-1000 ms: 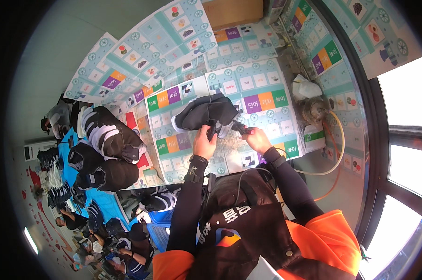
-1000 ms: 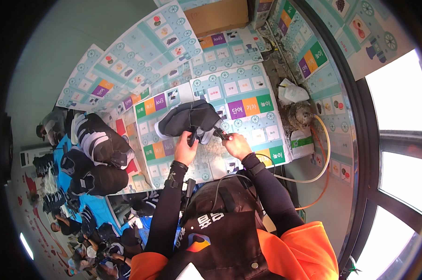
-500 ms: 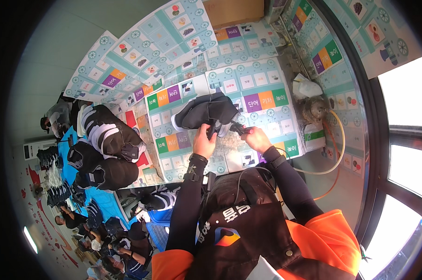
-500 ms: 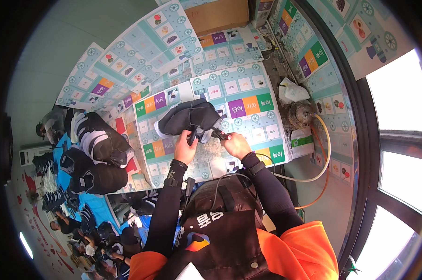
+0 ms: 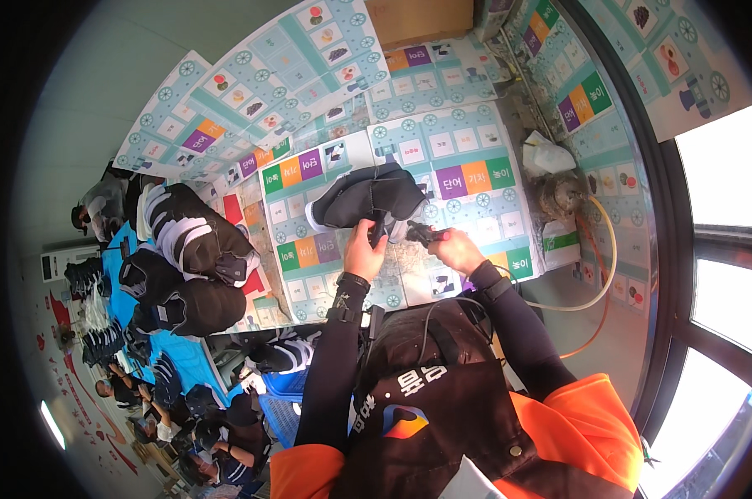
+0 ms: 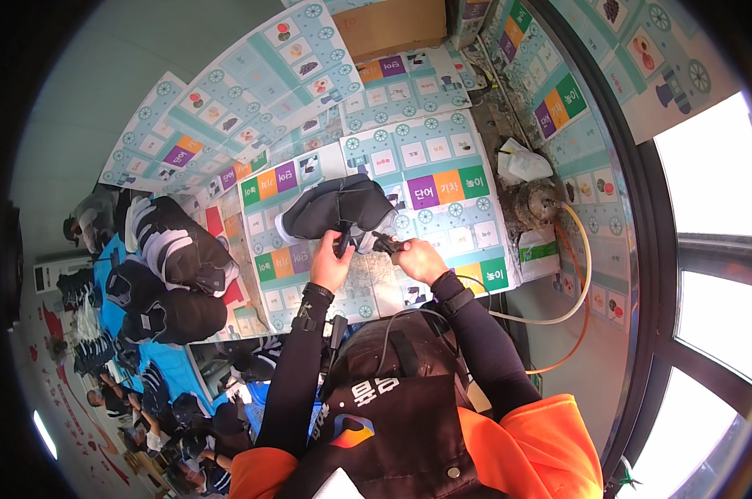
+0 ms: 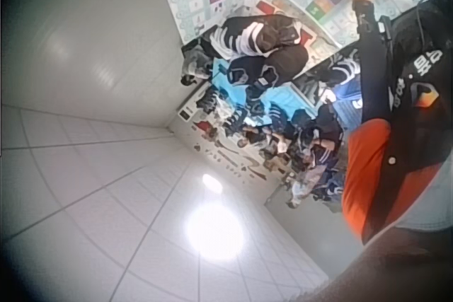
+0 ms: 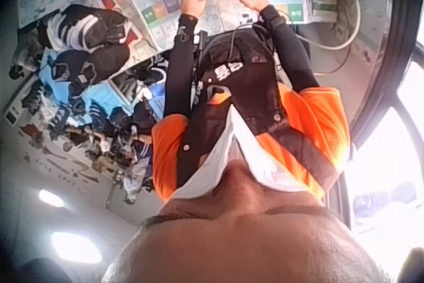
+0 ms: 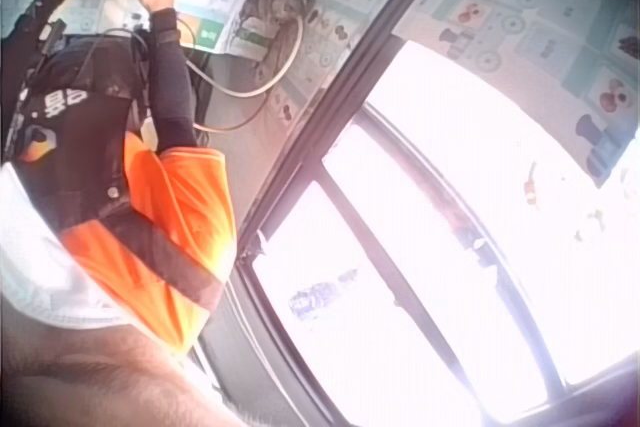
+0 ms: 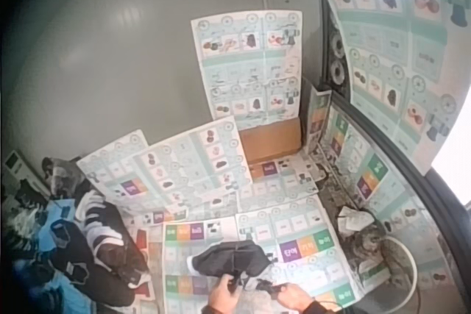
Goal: The person picks up a shoe component from a blue basket and uses a spray gun to apply a substance to the interior before placing it on the workbench. They then repeat the process with another shoe component, adjusting the sprayer and handling multiple pieces from the basket.
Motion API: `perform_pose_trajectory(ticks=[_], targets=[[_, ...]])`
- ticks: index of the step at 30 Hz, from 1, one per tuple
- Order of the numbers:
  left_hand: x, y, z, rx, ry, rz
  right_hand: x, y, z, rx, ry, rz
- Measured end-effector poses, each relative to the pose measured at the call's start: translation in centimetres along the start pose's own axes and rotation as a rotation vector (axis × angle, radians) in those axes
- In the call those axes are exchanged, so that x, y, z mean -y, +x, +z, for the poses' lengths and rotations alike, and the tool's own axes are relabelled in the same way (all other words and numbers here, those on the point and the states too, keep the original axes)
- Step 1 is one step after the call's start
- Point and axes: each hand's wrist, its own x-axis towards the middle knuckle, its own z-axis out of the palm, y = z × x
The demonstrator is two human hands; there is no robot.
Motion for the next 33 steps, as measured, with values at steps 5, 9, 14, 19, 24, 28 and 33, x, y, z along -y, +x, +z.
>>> perform_pose_trajectory(ticks=[5,9,14,19,24,28,33], targets=[[0.7,0.0,0.2,-0.008,0.03,0.042,-0.3,0.1,0.5,-0.198,0.034,0.12],[0.6,0.0,0.0,0.014,0.025,0.022,-0.3,0.0,0.3,-0.249,0.045,0.13],[0.6,0.0,-0.2,0.057,-0.049,-0.025,-0.8,0.1,0.3,-0.136,-0.042,0.009],[0.5,0.0,-0.4,0.084,-0.102,-0.081,-1.6,0.2,0.6,-0.012,-0.034,-0.083],[0.6,0.0,-0.5,0.099,-0.127,-0.097,-2.9,0.6,1.3,0.045,0.006,-0.158],[0.7,-0.2,-0.4,0.092,-0.119,-0.093,-2.6,0.6,1.0,-0.082,-0.14,-0.133],[0.8,-0.2,-0.4,0.101,-0.141,-0.107,-1.1,-0.1,0.8,-0.247,-0.006,0.108]])
